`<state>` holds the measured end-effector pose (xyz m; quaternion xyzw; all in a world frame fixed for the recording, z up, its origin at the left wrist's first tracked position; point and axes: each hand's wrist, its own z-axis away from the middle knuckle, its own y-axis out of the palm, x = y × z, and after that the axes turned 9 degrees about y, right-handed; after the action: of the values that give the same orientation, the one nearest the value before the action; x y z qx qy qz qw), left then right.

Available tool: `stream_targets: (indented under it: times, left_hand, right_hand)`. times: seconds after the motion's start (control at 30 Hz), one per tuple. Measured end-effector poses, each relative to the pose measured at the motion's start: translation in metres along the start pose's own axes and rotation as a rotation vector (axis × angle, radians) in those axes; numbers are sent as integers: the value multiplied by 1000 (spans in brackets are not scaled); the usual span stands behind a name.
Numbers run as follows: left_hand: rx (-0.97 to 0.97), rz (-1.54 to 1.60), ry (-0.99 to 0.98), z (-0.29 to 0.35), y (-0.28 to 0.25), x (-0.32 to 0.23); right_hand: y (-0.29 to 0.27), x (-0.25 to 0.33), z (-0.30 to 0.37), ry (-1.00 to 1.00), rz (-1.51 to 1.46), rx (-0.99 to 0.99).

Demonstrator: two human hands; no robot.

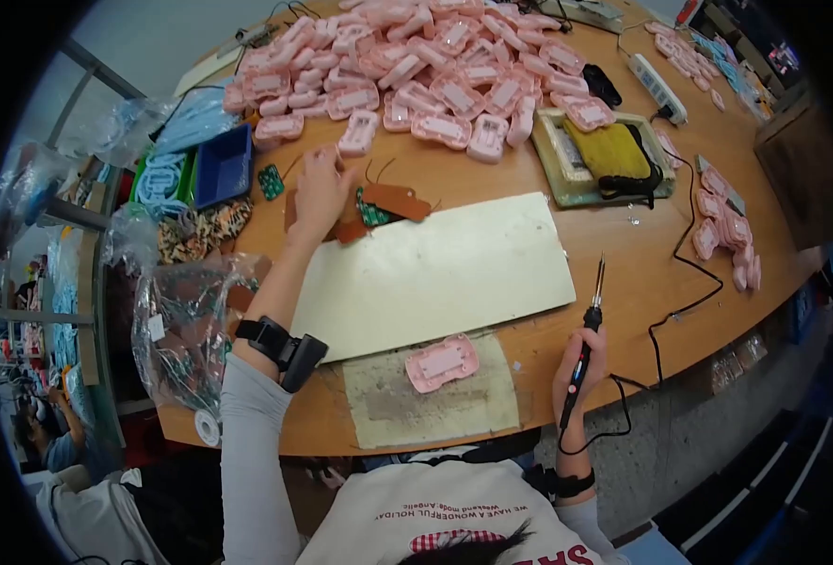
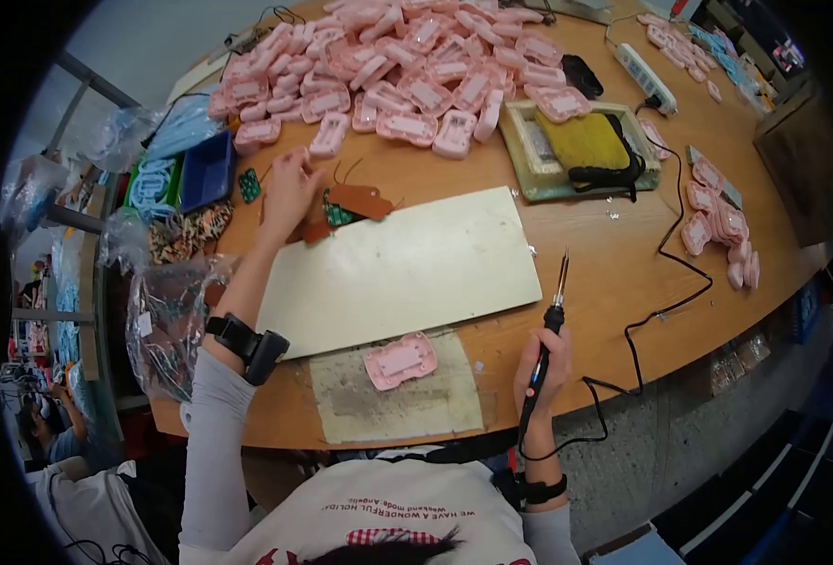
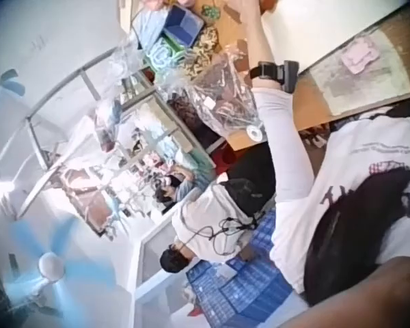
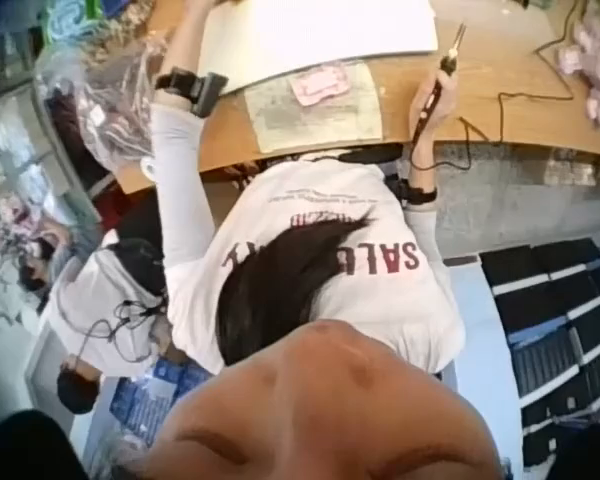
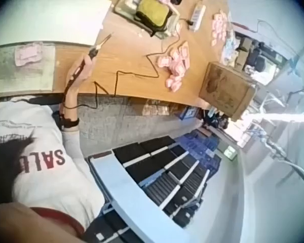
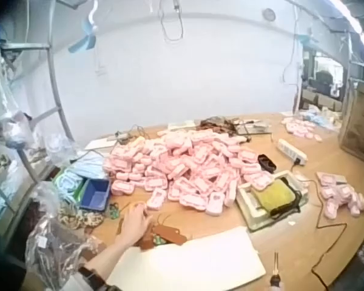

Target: Soldering wires onto small electronic circuit boards inside pink plastic housings on an assembly line.

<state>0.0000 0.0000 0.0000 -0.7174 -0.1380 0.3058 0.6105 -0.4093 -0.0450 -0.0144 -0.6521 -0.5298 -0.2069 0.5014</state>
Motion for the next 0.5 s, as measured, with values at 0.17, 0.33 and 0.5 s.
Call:
stream_targets:
  times: [0.17,0.33,0.5]
  left_hand:
    - [-413,405,465,94,-40,-49]
    - [172,427,659,231,-59,-68]
    - [291,22,682,278,-27,-67]
  right_hand:
    - [-2,-12,-2,20,-45,34]
    - [1,-6,0,1,-9,80]
    - [4,-9,2,32,-12,97]
